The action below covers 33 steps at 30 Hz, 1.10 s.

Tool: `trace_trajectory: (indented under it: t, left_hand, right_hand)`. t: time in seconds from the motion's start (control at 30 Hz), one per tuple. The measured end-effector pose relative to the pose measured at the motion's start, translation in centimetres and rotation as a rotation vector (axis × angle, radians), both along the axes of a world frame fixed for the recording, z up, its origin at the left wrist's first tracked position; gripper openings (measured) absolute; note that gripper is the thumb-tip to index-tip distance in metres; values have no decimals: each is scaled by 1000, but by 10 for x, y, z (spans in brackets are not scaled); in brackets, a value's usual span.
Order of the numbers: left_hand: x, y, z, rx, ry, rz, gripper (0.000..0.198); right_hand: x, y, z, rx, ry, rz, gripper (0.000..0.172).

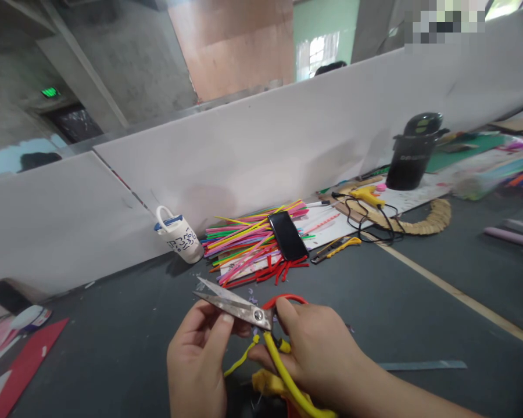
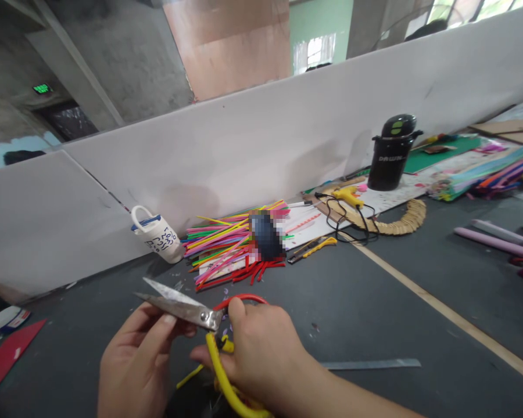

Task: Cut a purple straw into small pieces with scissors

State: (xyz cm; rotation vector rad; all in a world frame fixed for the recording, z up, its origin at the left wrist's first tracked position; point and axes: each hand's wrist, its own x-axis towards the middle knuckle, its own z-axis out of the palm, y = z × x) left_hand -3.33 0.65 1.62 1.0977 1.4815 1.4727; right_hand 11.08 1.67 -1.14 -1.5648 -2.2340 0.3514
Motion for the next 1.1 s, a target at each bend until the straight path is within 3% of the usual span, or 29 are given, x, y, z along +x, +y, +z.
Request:
trace_trajectory:
  t: [0.13, 0.23, 0.7, 1.1]
  left_hand:
    - [0, 0, 0, -2, -29, -2, 14]
    - [0, 0, 1, 11, -15, 10, 12]
    - [2, 0, 5, 22, 69, 18, 8]
    - [2, 0, 3, 19, 81, 19, 11]
  right_hand:
    - [4, 3, 7, -23, 28, 18, 44]
    - [6, 4, 10, -7, 64, 37, 48]
    - [6, 0, 10, 0, 57, 59, 52]
    - [3, 0, 6, -96, 90, 28, 61]
